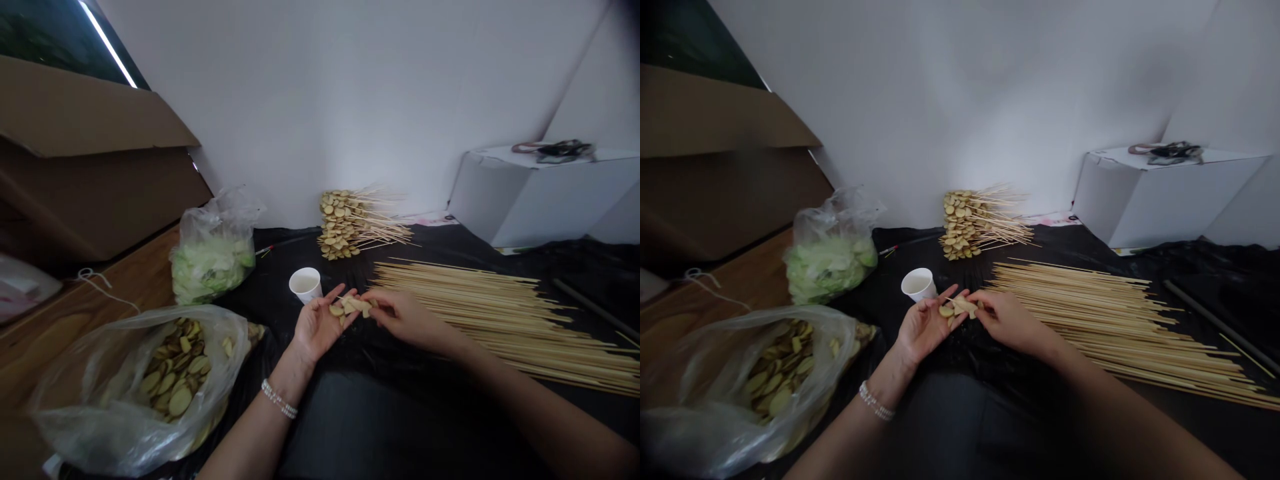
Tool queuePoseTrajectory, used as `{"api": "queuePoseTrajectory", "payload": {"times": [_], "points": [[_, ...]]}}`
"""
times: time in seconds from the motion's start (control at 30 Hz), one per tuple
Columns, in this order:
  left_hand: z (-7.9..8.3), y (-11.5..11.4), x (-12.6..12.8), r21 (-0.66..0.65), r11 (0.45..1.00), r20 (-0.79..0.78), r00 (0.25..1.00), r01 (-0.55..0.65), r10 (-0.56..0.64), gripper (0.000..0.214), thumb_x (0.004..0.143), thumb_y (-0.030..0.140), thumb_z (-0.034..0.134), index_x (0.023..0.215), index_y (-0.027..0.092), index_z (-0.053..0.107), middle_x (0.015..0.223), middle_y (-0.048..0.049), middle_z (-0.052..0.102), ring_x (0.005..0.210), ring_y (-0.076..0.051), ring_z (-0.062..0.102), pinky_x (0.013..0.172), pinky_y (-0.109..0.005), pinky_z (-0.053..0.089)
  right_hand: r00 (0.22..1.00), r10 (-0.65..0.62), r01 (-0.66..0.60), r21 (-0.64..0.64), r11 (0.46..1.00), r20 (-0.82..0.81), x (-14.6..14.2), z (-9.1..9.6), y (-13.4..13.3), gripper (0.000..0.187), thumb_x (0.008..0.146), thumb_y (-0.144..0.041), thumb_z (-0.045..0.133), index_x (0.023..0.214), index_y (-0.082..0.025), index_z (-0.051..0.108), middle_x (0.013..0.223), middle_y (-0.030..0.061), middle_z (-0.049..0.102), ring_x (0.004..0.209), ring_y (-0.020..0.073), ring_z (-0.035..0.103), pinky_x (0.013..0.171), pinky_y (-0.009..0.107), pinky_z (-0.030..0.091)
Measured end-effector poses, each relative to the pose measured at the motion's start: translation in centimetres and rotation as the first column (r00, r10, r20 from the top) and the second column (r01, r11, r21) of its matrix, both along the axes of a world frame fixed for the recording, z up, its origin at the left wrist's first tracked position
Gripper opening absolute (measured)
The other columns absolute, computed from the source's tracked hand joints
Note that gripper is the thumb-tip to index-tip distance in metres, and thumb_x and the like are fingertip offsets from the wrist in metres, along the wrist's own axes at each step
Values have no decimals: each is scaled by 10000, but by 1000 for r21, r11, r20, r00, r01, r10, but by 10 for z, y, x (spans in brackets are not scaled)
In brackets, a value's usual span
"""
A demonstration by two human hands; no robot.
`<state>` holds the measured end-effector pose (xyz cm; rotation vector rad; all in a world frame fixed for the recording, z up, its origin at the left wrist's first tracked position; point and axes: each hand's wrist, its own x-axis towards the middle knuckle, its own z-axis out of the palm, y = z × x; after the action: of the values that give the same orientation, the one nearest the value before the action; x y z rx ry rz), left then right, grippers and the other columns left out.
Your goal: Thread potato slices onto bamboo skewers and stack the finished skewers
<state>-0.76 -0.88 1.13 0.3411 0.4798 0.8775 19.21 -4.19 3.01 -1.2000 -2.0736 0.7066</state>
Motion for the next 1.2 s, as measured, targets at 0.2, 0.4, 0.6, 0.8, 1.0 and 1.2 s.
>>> {"api": "queuePoseTrajectory", "payload": {"times": [0.2, 0.4, 0.6, 0.8, 1.0, 1.2], "points": [[1, -1, 3, 10, 1000, -47, 999, -15, 15, 471, 866, 437, 483, 1190, 98, 523, 1274, -197, 534, 1110, -266, 563, 924, -384, 449, 944, -29, -47, 222, 974, 327, 5, 2, -4, 303, 873, -187, 431, 1059, -226, 666, 824, 47, 706, 678, 141, 592, 615, 237, 361], [2, -3, 5, 59, 998, -83, 997, -3, 8, 497, 881, 490, 436, 1185, 109, 534, 1230, -189, 564, 1058, -254, 586, 871, -365, 467, 835, -86, -83, 278, 957, 544, 0, 1, -8, 348, 862, -169, 458, 1163, -260, 608, 814, 35, 685, 656, 136, 577, 561, 250, 293], [-1, -3, 7, 56, 998, -112, 994, 9, -2, 512, 883, 495, 430, 1206, 111, 529, 1211, -190, 578, 1036, -249, 596, 882, -368, 458, 793, -103, -122, 321, 939, 601, -4, -4, -9, 363, 835, -140, 486, 1166, -235, 601, 824, 46, 679, 653, 140, 576, 543, 257, 272], [2, -2, 4, 17, 1000, -44, 999, 11, -10, 556, 871, 533, 424, 1216, 107, 518, 1186, -190, 589, 1027, -249, 600, 907, -385, 449, 911, -71, -46, 272, 961, 406, -2, -7, -4, 324, 904, -201, 405, 1134, -246, 628, 863, 45, 709, 705, 145, 607, 604, 243, 355], [1, 0, 7, -26, 997, -208, 976, -73, 66, 503, 854, 533, 470, 1044, 93, 621, 882, -120, 654, 774, -150, 637, 711, -251, 507, 911, -132, -4, 330, 944, 390, 3, -5, -2, 351, 878, -212, 436, 1171, -260, 622, 887, 59, 699, 733, 162, 602, 620, 246, 392], [-6, -2, 13, 202, 957, -526, 802, -206, 284, 319, 692, 406, 730, 804, 109, 691, 666, -5, 592, 543, -47, 526, 479, -145, 383, 817, -208, -61, 438, 897, 539, 6, -8, -2, 414, 867, -152, 437, 1259, -211, 554, 919, 85, 674, 718, 164, 590, 589, 251, 367]]}}
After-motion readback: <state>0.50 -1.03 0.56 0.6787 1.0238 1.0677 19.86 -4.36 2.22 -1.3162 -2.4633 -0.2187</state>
